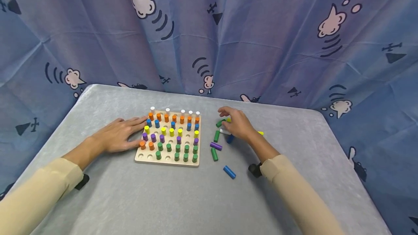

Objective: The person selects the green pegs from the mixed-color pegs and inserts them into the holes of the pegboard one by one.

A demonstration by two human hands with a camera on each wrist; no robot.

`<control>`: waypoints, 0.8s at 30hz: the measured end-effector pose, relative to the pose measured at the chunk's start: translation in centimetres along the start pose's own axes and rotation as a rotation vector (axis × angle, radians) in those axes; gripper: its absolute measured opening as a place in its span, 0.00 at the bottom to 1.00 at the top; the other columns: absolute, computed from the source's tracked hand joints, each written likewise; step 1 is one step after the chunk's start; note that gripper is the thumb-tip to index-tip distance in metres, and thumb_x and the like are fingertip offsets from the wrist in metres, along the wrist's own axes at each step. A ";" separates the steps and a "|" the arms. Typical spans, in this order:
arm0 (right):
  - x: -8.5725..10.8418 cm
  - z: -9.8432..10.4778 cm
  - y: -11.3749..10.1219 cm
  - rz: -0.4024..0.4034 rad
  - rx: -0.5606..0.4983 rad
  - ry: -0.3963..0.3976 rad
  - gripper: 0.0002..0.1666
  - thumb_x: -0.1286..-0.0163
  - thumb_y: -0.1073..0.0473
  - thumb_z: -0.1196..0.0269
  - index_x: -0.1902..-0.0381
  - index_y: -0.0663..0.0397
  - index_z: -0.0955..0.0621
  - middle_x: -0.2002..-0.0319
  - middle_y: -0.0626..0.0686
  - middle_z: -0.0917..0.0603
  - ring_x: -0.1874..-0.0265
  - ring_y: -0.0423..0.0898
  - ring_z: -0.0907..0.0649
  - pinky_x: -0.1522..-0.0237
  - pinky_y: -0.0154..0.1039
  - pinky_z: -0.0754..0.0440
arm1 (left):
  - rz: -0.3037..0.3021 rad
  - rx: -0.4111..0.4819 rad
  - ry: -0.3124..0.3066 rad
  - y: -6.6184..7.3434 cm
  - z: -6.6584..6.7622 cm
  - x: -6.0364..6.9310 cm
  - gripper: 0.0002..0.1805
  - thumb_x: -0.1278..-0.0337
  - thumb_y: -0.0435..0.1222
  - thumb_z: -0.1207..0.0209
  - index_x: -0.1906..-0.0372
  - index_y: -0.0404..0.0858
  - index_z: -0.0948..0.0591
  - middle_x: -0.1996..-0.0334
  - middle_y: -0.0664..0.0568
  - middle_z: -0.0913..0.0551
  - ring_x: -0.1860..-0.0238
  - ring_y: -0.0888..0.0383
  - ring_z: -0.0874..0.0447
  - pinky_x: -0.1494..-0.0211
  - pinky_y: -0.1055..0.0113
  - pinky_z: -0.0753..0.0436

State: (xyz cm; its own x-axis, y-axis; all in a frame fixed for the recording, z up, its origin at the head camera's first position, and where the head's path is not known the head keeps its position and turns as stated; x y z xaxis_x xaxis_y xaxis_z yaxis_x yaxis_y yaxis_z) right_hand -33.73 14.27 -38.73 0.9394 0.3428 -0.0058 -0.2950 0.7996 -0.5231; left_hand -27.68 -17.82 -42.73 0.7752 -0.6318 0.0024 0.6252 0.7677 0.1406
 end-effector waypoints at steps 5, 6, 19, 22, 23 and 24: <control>-0.4 -0.1 1.2 -0.019 0.025 -0.012 0.27 0.34 0.72 0.38 0.37 0.59 0.23 0.45 0.57 0.16 0.37 0.57 0.24 0.37 0.58 0.30 | 0.001 -0.005 -0.006 -0.1 -0.1 -0.1 0.39 0.31 0.58 0.50 0.26 0.37 0.34 0.24 0.46 0.40 0.28 0.41 0.36 0.39 0.39 0.30; -0.5 -0.2 1.4 -0.023 0.030 -0.014 0.27 0.34 0.73 0.38 0.37 0.59 0.23 0.44 0.57 0.16 0.37 0.58 0.24 0.36 0.58 0.30 | 0.001 -0.005 -0.008 -0.1 -0.1 -0.1 0.39 0.31 0.58 0.50 0.26 0.37 0.34 0.24 0.46 0.40 0.28 0.41 0.36 0.39 0.39 0.30; -1.4 -1.5 2.6 -0.012 0.085 -0.053 0.26 0.36 0.76 0.41 0.40 0.60 0.22 0.47 0.58 0.15 0.44 0.56 0.21 0.39 0.56 0.28 | 0.006 0.003 -0.016 0.0 0.0 -0.1 0.38 0.31 0.57 0.50 0.26 0.36 0.34 0.24 0.46 0.40 0.28 0.42 0.37 0.39 0.39 0.29; -1.4 -1.8 2.7 -0.017 0.092 -0.063 0.25 0.36 0.76 0.41 0.41 0.59 0.21 0.48 0.58 0.15 0.45 0.55 0.21 0.39 0.55 0.28 | 0.005 0.002 -0.014 0.0 0.0 -0.1 0.39 0.31 0.57 0.50 0.26 0.36 0.34 0.24 0.46 0.40 0.28 0.42 0.37 0.39 0.39 0.29; -1.4 -1.8 2.7 -0.018 0.099 -0.064 0.25 0.36 0.76 0.41 0.41 0.59 0.21 0.48 0.57 0.15 0.45 0.55 0.21 0.39 0.55 0.28 | 0.004 0.000 -0.013 -0.1 -0.1 -0.1 0.39 0.31 0.57 0.50 0.26 0.36 0.34 0.24 0.46 0.40 0.28 0.42 0.37 0.39 0.39 0.29; -1.4 -1.9 2.7 -0.018 0.102 -0.064 0.25 0.36 0.76 0.41 0.41 0.59 0.21 0.48 0.57 0.15 0.46 0.55 0.21 0.40 0.55 0.28 | 0.003 -0.002 -0.011 -0.1 -0.1 -0.1 0.39 0.31 0.57 0.50 0.26 0.36 0.34 0.24 0.46 0.40 0.28 0.42 0.36 0.39 0.39 0.29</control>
Point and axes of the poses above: each hand's wrist, its own x-axis away from the middle knuckle, its own z-axis out of the back of the hand, y = z × x, the point moved 10 cm from there along -x, towards the middle knuckle
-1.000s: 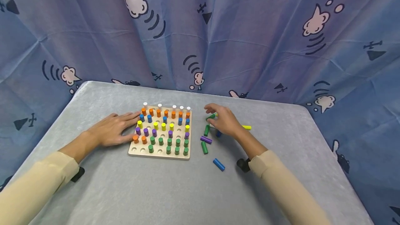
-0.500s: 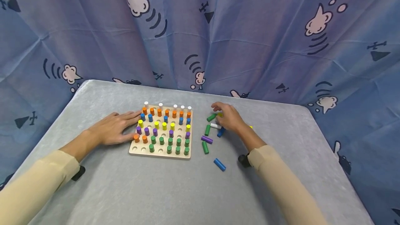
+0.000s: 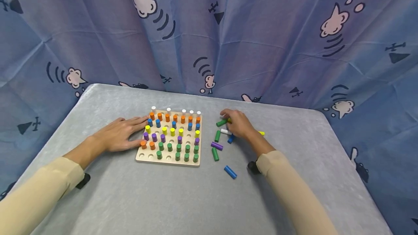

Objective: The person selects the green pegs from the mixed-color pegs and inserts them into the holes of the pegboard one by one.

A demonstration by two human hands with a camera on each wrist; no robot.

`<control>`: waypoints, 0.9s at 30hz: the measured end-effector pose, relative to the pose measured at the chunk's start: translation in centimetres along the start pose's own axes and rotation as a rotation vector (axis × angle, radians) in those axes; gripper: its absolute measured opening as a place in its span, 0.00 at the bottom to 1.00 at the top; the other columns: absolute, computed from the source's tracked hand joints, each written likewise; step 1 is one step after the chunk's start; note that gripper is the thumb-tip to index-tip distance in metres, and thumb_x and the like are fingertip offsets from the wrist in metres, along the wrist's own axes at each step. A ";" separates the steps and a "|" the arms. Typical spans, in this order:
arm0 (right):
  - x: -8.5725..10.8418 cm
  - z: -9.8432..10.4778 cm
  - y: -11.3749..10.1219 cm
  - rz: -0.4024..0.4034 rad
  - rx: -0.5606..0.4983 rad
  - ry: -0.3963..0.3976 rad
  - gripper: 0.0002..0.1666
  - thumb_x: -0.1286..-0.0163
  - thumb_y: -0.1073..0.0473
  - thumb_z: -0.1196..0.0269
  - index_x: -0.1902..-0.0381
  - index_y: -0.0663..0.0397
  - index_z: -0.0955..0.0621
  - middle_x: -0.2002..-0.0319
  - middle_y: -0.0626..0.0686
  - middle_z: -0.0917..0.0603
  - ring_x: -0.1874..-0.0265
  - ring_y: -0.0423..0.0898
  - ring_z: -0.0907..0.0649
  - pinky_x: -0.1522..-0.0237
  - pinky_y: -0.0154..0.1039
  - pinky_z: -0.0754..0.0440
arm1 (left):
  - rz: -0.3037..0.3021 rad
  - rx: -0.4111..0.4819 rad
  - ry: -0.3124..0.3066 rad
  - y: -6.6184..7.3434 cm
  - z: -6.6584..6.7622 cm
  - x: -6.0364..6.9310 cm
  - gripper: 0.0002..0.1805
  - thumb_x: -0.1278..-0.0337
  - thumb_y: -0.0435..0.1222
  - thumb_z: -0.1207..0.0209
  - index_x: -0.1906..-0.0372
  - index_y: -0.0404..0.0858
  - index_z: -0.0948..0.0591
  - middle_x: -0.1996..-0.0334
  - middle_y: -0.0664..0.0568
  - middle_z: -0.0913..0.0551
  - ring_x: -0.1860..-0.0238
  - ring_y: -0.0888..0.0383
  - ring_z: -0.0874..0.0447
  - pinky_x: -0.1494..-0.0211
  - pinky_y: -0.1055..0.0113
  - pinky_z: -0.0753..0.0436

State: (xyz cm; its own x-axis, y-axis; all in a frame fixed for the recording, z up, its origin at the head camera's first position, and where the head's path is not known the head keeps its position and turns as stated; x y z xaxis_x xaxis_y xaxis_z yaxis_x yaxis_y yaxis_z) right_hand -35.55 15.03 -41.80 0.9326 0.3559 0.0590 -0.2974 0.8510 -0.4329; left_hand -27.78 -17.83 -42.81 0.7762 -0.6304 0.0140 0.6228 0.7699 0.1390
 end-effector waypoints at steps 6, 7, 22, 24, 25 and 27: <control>0.1 -0.1 0.2 0.008 0.025 0.020 0.24 0.35 0.74 0.40 0.42 0.58 0.21 0.49 0.57 0.14 0.47 0.55 0.21 0.41 0.54 0.27 | -0.002 -0.002 0.001 0.0 -0.1 -0.2 0.39 0.31 0.58 0.50 0.26 0.36 0.34 0.24 0.46 0.40 0.28 0.41 0.36 0.40 0.39 0.29; 0.1 -0.1 0.2 0.012 0.027 0.024 0.23 0.35 0.74 0.40 0.42 0.58 0.21 0.49 0.58 0.14 0.47 0.55 0.21 0.41 0.54 0.27 | -0.002 -0.001 0.000 -0.1 -0.1 -0.2 0.39 0.31 0.58 0.50 0.26 0.36 0.34 0.24 0.46 0.40 0.28 0.41 0.36 0.39 0.39 0.29; 1.1 1.9 0.3 0.032 0.004 0.048 0.23 0.33 0.71 0.39 0.40 0.58 0.21 0.50 0.59 0.14 0.44 0.58 0.20 0.41 0.57 0.27 | -0.005 0.002 0.007 0.0 -0.1 -0.1 0.39 0.31 0.58 0.50 0.26 0.36 0.34 0.24 0.45 0.39 0.28 0.41 0.36 0.40 0.39 0.29; 1.2 2.0 0.3 0.026 -0.006 0.047 0.23 0.33 0.70 0.40 0.39 0.58 0.22 0.50 0.59 0.14 0.44 0.58 0.20 0.41 0.58 0.27 | 0.000 0.004 0.003 0.0 -0.1 -0.1 0.39 0.31 0.58 0.50 0.26 0.36 0.34 0.24 0.45 0.39 0.28 0.41 0.36 0.40 0.39 0.29; 1.2 2.1 0.4 0.023 -0.008 0.046 0.23 0.33 0.70 0.39 0.39 0.58 0.22 0.50 0.59 0.14 0.43 0.57 0.20 0.41 0.58 0.27 | 0.001 0.006 0.002 0.0 -0.1 0.0 0.39 0.31 0.58 0.50 0.26 0.36 0.34 0.24 0.45 0.39 0.28 0.40 0.36 0.40 0.39 0.29; 1.2 2.2 0.3 0.026 -0.009 0.045 0.24 0.33 0.70 0.39 0.39 0.58 0.22 0.51 0.58 0.14 0.43 0.57 0.20 0.40 0.58 0.27 | 0.005 0.010 -0.002 0.0 -0.1 0.0 0.39 0.31 0.58 0.50 0.26 0.36 0.34 0.24 0.45 0.40 0.28 0.41 0.36 0.40 0.38 0.30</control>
Point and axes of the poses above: each hand's wrist, its own x-axis away from the middle knuckle, its own z-axis out of the back of the hand, y = z × x, the point moved 10 cm from there along -x, towards the middle knuckle
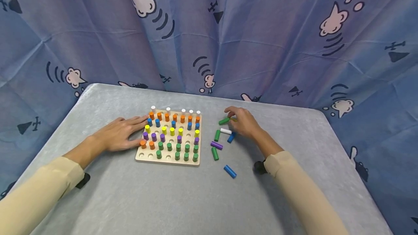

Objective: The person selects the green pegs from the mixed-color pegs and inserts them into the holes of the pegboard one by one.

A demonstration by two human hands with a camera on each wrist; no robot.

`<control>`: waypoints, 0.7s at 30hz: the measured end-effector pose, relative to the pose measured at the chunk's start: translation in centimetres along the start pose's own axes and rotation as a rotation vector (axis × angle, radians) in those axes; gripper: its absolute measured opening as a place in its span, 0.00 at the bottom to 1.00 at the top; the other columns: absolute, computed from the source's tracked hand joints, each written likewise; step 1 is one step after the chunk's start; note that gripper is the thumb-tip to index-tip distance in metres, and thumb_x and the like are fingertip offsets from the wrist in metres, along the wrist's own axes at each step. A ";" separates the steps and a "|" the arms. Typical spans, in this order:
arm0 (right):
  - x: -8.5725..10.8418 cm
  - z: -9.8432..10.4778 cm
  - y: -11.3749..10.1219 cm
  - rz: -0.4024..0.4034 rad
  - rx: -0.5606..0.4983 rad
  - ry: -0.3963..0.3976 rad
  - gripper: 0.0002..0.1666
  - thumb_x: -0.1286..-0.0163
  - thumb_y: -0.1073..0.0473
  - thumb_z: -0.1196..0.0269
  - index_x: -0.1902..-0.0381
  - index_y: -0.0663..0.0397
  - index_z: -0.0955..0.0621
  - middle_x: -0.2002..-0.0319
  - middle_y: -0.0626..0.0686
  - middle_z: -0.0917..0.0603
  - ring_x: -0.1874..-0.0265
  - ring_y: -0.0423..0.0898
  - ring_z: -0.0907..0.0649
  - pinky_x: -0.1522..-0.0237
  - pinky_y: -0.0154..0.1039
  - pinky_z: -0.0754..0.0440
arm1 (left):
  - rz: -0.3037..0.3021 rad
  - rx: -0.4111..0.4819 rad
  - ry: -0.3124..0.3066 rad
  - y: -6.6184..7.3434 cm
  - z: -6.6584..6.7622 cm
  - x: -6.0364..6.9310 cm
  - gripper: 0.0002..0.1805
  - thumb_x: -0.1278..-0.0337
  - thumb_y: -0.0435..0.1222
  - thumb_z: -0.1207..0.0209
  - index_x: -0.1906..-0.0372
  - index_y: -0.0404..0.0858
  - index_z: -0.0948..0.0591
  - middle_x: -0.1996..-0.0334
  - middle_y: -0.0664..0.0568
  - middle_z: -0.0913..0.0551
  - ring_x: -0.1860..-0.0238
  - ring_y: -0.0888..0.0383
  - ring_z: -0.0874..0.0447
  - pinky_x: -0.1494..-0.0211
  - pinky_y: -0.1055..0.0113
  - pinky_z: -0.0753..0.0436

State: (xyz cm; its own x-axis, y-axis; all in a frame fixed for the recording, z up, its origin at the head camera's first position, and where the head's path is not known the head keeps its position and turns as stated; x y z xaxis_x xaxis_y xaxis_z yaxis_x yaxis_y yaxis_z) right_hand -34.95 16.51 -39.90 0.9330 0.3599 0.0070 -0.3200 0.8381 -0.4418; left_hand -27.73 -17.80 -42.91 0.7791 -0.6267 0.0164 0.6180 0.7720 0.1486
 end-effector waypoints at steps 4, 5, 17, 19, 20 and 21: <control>0.0 0.1 -0.4 0.007 -0.004 0.003 0.24 0.33 0.70 0.39 0.39 0.58 0.22 0.51 0.58 0.14 0.44 0.56 0.20 0.41 0.57 0.26 | 0.005 0.003 -0.003 -0.1 0.0 0.0 0.39 0.31 0.58 0.50 0.26 0.36 0.34 0.24 0.45 0.40 0.28 0.41 0.36 0.39 0.38 0.30; 0.0 0.1 -0.5 0.008 -0.008 0.004 0.24 0.33 0.70 0.39 0.39 0.58 0.22 0.51 0.58 0.14 0.43 0.56 0.20 0.40 0.57 0.27 | 0.007 0.003 -0.006 -0.1 0.0 0.0 0.39 0.31 0.58 0.50 0.26 0.36 0.34 0.24 0.45 0.40 0.28 0.41 0.37 0.39 0.38 0.30; -0.3 -0.2 -2.0 0.019 -0.091 0.033 0.23 0.34 0.70 0.37 0.40 0.59 0.21 0.53 0.56 0.13 0.46 0.54 0.18 0.41 0.55 0.25 | 0.011 0.001 -0.008 -0.1 -0.1 0.0 0.39 0.31 0.59 0.51 0.25 0.37 0.35 0.24 0.46 0.41 0.27 0.42 0.37 0.39 0.38 0.30; -0.3 -0.4 -2.1 0.018 -0.124 0.041 0.23 0.34 0.70 0.37 0.41 0.59 0.21 0.54 0.55 0.13 0.47 0.53 0.18 0.42 0.53 0.24 | 0.010 0.001 -0.005 0.0 -0.1 0.0 0.39 0.31 0.59 0.51 0.25 0.37 0.35 0.23 0.46 0.41 0.27 0.42 0.37 0.39 0.38 0.30; -0.3 -0.5 -2.3 0.020 -0.141 0.047 0.22 0.34 0.70 0.37 0.41 0.60 0.20 0.54 0.55 0.13 0.48 0.53 0.18 0.42 0.53 0.24 | 0.008 0.001 -0.002 0.0 -0.1 0.0 0.39 0.31 0.59 0.50 0.25 0.37 0.35 0.24 0.46 0.41 0.27 0.41 0.37 0.39 0.39 0.30; -0.3 -0.5 -2.3 0.023 -0.155 0.053 0.22 0.34 0.70 0.37 0.41 0.60 0.20 0.55 0.55 0.13 0.49 0.53 0.18 0.43 0.52 0.23 | 0.006 0.001 0.001 0.0 0.0 0.0 0.39 0.31 0.59 0.50 0.25 0.37 0.35 0.24 0.46 0.41 0.28 0.41 0.37 0.39 0.39 0.30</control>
Point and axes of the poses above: each hand's wrist, its own x-axis away from the middle knuckle, its own z-axis out of the back of the hand, y = z × x, the point moved 10 cm from there along -x, towards the middle knuckle
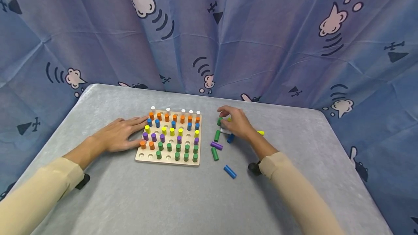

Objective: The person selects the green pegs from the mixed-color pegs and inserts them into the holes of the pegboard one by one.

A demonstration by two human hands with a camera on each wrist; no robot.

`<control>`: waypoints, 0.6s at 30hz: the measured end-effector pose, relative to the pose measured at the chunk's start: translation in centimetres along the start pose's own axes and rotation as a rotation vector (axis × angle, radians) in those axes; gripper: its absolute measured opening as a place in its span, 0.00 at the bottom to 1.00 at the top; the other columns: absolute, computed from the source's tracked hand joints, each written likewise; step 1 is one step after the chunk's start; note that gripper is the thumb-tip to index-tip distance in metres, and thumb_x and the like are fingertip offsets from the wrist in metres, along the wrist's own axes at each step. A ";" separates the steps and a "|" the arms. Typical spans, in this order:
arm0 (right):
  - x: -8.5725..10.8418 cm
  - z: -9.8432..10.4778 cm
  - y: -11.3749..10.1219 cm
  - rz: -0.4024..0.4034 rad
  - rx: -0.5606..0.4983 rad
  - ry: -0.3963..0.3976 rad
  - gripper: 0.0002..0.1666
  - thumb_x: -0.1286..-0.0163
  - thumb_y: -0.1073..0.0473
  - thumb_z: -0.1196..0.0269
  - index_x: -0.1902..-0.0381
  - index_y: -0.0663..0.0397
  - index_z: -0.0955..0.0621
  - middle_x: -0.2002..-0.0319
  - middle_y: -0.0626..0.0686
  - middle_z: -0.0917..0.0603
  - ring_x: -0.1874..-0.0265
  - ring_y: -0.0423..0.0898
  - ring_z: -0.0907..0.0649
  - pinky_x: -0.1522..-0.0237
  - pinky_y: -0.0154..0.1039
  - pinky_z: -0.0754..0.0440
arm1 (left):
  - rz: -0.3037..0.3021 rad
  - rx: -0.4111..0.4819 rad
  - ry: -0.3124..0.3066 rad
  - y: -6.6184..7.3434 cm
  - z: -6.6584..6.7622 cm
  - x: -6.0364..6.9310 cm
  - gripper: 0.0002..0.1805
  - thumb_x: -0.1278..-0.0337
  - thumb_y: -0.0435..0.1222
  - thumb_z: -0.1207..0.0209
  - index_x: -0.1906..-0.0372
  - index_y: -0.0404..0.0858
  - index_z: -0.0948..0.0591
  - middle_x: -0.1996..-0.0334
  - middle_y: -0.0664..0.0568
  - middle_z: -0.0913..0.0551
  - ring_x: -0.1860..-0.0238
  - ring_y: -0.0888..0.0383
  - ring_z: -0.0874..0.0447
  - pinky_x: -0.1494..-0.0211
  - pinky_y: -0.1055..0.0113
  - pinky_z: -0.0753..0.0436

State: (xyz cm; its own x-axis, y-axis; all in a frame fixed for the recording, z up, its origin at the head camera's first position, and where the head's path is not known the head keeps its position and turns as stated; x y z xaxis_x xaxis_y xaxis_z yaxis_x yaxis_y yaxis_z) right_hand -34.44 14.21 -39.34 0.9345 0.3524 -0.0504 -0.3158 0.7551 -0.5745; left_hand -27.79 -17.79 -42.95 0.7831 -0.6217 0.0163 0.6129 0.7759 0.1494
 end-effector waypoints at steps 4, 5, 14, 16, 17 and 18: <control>0.0 -0.3 -0.4 0.016 -0.034 0.017 0.21 0.33 0.70 0.36 0.42 0.61 0.20 0.56 0.55 0.13 0.50 0.52 0.17 0.45 0.52 0.22 | -0.008 -0.002 0.010 0.0 0.0 0.0 0.39 0.31 0.58 0.50 0.25 0.37 0.35 0.24 0.46 0.40 0.28 0.41 0.36 0.40 0.39 0.29; 0.0 -0.3 -0.5 0.021 -0.035 0.021 0.21 0.33 0.70 0.36 0.42 0.61 0.20 0.56 0.55 0.13 0.50 0.52 0.17 0.45 0.52 0.23 | -0.009 -0.001 0.011 0.1 0.0 0.0 0.39 0.31 0.58 0.50 0.26 0.37 0.35 0.24 0.46 0.40 0.28 0.41 0.36 0.40 0.39 0.29; 0.2 0.7 -2.9 0.089 -0.054 0.090 0.21 0.35 0.68 0.33 0.44 0.57 0.19 0.56 0.54 0.13 0.52 0.51 0.17 0.45 0.53 0.23 | -0.006 0.000 0.003 0.0 0.1 0.0 0.39 0.31 0.58 0.50 0.26 0.37 0.35 0.24 0.46 0.40 0.28 0.41 0.37 0.39 0.39 0.30; 0.3 0.8 -3.9 0.116 -0.069 0.092 0.20 0.35 0.67 0.33 0.44 0.56 0.19 0.56 0.54 0.13 0.52 0.51 0.17 0.45 0.54 0.23 | -0.006 -0.002 0.003 0.0 0.1 0.0 0.39 0.31 0.58 0.50 0.26 0.37 0.35 0.24 0.46 0.41 0.28 0.41 0.37 0.39 0.39 0.29; 0.3 0.8 -4.4 0.129 -0.075 0.091 0.20 0.35 0.67 0.33 0.44 0.56 0.19 0.56 0.53 0.13 0.52 0.50 0.17 0.45 0.54 0.23 | -0.007 -0.002 0.003 0.0 0.1 0.0 0.39 0.31 0.58 0.50 0.25 0.37 0.35 0.23 0.46 0.41 0.28 0.41 0.37 0.39 0.39 0.29; 0.4 0.8 -5.0 0.144 -0.082 0.087 0.20 0.35 0.67 0.33 0.44 0.57 0.19 0.56 0.54 0.13 0.52 0.50 0.17 0.45 0.55 0.23 | -0.008 -0.002 0.002 -0.1 0.0 0.0 0.39 0.31 0.58 0.50 0.25 0.37 0.35 0.23 0.46 0.41 0.28 0.41 0.37 0.39 0.39 0.29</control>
State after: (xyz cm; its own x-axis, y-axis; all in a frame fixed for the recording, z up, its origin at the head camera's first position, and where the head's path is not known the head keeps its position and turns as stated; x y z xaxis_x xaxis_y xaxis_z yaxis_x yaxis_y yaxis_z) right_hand -32.59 10.99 -35.83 0.8925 0.4017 -0.2053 -0.4361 0.6518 -0.6205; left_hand -27.82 -17.84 -42.92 0.7786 -0.6274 0.0130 0.6191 0.7714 0.1471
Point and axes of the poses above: each hand's wrist, its own x-axis away from the middle knuckle, its own z-axis out of the back of the hand, y = z × x, the point moved 10 cm from there along -x, towards the middle knuckle
